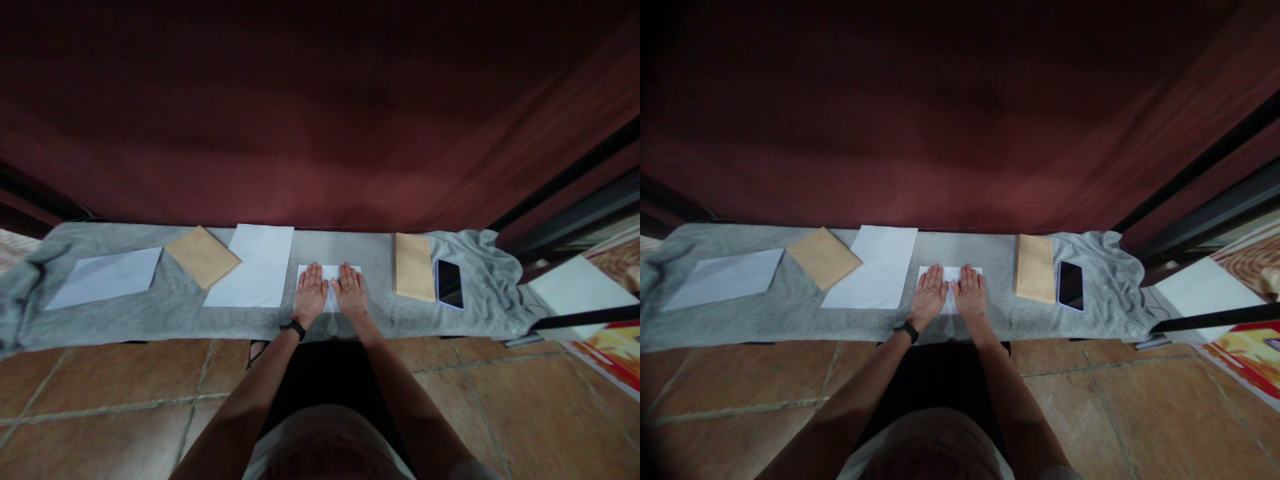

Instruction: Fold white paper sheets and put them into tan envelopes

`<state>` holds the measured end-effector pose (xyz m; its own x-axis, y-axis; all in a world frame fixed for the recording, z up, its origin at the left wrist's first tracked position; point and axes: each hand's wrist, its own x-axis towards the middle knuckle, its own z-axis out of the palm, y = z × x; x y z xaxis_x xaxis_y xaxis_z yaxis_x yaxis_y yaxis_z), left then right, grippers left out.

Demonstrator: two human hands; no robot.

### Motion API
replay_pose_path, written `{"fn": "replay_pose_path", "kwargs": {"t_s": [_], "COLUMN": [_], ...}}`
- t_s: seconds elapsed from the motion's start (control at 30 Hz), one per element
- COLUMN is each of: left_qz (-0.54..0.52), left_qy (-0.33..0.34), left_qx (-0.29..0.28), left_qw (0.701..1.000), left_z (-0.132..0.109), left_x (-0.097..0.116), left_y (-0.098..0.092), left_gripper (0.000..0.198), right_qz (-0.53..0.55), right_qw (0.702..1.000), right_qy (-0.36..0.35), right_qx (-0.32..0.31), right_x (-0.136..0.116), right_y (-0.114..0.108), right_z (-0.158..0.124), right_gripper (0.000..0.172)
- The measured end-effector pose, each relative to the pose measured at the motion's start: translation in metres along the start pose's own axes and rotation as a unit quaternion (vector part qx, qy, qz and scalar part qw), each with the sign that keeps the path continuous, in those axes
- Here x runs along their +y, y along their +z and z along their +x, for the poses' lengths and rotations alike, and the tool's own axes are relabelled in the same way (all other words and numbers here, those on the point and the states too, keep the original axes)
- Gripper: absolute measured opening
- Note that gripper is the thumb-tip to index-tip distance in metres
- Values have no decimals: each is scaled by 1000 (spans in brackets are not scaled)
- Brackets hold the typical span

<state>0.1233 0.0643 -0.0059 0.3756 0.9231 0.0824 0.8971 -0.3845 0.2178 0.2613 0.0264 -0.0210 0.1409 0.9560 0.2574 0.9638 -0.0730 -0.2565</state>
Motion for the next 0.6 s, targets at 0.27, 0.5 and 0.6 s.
{"fn": "replay_pose_path", "kwargs": {"t_s": [0.27, 0.5, 0.6], "left_qz": [3, -23, -19], "left_qy": [-36, -40, -45], "left_qx": [17, 56, 64], "left_qw": [999, 997, 997], "left_z": [-6, -20, -28], "left_x": [-6, -12, -14], "left_y": [-2, -4, -5], "left_gripper": [61, 63, 63], "right_qz": [-9, -2, -2], "right_qw": [999, 999, 998], "right_qy": [12, 29, 32], "right_qx": [43, 42, 46], "right_x": [15, 26, 31], "right_y": [-5, -9, -11], "right_z": [-10, -20, -26], "right_gripper": [61, 63, 64]}}
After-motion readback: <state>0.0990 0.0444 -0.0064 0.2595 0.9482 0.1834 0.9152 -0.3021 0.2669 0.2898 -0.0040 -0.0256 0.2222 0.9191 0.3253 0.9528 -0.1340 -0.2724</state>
